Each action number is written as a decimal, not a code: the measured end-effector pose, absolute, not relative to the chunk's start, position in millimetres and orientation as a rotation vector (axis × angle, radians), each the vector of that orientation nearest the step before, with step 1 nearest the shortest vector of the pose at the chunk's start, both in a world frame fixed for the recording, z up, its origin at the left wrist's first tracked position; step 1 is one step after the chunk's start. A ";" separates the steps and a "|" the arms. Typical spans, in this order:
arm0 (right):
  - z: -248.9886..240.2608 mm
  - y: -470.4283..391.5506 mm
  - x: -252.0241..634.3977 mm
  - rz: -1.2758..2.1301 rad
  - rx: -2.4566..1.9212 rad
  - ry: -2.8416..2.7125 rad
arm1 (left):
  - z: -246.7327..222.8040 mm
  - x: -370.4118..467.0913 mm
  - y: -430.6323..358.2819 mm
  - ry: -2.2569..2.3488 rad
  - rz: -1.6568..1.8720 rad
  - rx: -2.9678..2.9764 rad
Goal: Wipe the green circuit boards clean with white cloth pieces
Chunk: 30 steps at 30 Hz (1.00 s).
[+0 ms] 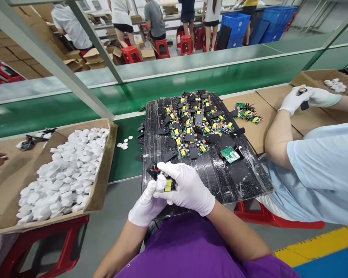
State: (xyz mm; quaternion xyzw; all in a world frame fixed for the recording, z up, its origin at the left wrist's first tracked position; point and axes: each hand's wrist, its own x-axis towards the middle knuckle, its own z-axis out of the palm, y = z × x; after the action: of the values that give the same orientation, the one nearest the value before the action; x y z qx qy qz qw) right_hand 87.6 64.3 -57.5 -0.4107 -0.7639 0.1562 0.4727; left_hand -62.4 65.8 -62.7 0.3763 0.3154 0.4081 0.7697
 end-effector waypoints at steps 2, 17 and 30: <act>-56.9 64.2 87.4 0.444 -0.997 -1.851 | -64.3 -62.7 64.5 0.685 0.894 0.789; -50.4 62.0 88.3 0.853 -0.954 -1.674 | -70.0 -60.0 57.3 0.838 0.884 0.755; -51.3 61.0 88.9 1.325 -0.930 -1.278 | -77.4 -62.9 53.5 0.831 0.868 1.052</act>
State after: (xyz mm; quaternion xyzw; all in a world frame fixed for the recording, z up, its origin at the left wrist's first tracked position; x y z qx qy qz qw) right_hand 88.9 61.0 -51.3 -0.3869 -0.5317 0.5513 0.5135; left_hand -62.9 53.5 -77.4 0.4720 0.3729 0.3892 0.6977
